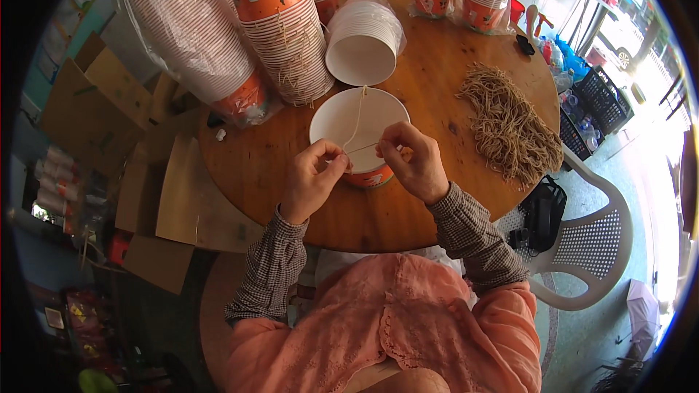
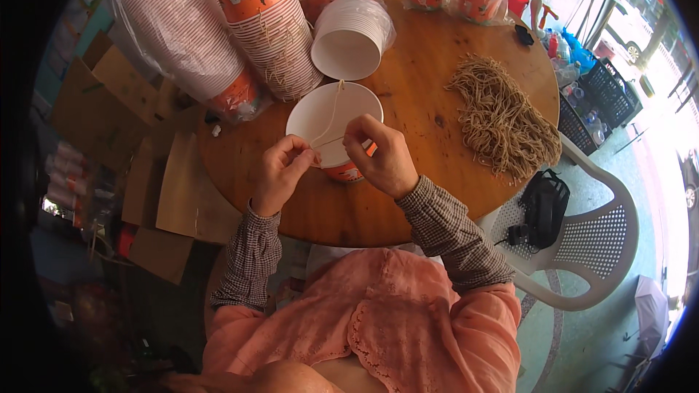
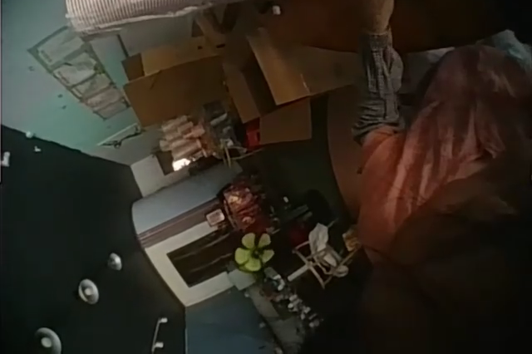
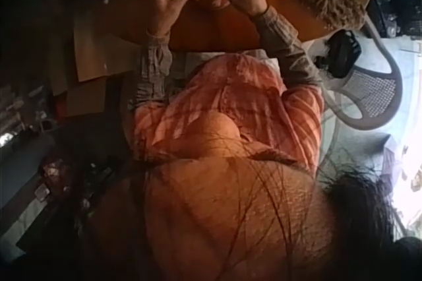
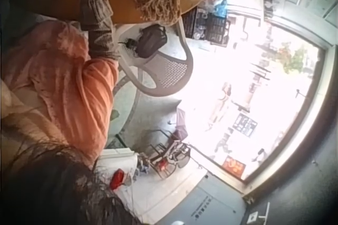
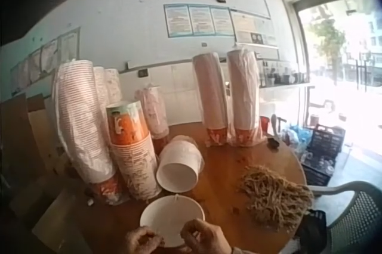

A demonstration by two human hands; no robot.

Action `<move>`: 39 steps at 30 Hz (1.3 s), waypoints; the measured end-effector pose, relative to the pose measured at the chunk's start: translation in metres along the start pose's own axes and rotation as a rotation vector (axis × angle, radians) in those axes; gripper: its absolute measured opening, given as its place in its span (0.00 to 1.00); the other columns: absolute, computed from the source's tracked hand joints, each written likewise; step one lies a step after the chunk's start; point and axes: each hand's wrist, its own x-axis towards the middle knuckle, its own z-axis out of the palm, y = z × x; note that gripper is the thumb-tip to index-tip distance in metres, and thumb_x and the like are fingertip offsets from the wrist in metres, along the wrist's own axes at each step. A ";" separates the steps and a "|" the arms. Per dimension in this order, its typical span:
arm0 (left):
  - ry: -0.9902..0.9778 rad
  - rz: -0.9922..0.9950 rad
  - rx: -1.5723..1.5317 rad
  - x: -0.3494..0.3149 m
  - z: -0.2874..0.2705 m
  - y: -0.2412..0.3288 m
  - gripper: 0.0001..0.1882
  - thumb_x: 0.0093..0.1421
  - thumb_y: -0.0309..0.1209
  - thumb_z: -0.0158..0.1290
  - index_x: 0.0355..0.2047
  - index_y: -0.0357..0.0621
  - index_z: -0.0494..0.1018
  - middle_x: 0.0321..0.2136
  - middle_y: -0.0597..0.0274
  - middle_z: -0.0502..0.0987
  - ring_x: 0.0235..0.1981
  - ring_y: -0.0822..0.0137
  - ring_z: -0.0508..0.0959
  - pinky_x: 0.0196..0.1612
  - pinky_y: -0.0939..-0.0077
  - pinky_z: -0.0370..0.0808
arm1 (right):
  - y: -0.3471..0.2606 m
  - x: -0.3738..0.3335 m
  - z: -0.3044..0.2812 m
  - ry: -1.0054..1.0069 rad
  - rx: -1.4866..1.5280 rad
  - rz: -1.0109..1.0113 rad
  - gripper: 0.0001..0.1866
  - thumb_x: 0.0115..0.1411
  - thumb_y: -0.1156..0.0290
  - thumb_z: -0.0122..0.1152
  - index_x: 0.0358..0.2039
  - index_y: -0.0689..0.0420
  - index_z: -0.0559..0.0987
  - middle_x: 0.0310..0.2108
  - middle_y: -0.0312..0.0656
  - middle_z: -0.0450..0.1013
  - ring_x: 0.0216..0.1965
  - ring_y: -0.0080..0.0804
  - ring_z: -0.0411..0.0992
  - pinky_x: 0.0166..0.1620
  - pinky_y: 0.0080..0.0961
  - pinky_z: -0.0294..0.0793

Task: Attaching elastic handles to paper trick-or-treat buckets by threading them through holes.

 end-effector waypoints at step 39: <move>-0.003 -0.019 -0.438 0.008 0.026 0.008 0.10 0.65 0.27 0.50 0.40 0.32 0.75 0.31 0.63 0.78 0.34 0.75 0.77 0.41 0.83 0.74 | -0.020 0.007 0.006 0.063 -0.303 -0.111 0.05 0.53 0.72 0.64 0.30 0.57 0.79 0.26 0.42 0.76 0.32 0.41 0.74 0.45 0.34 0.73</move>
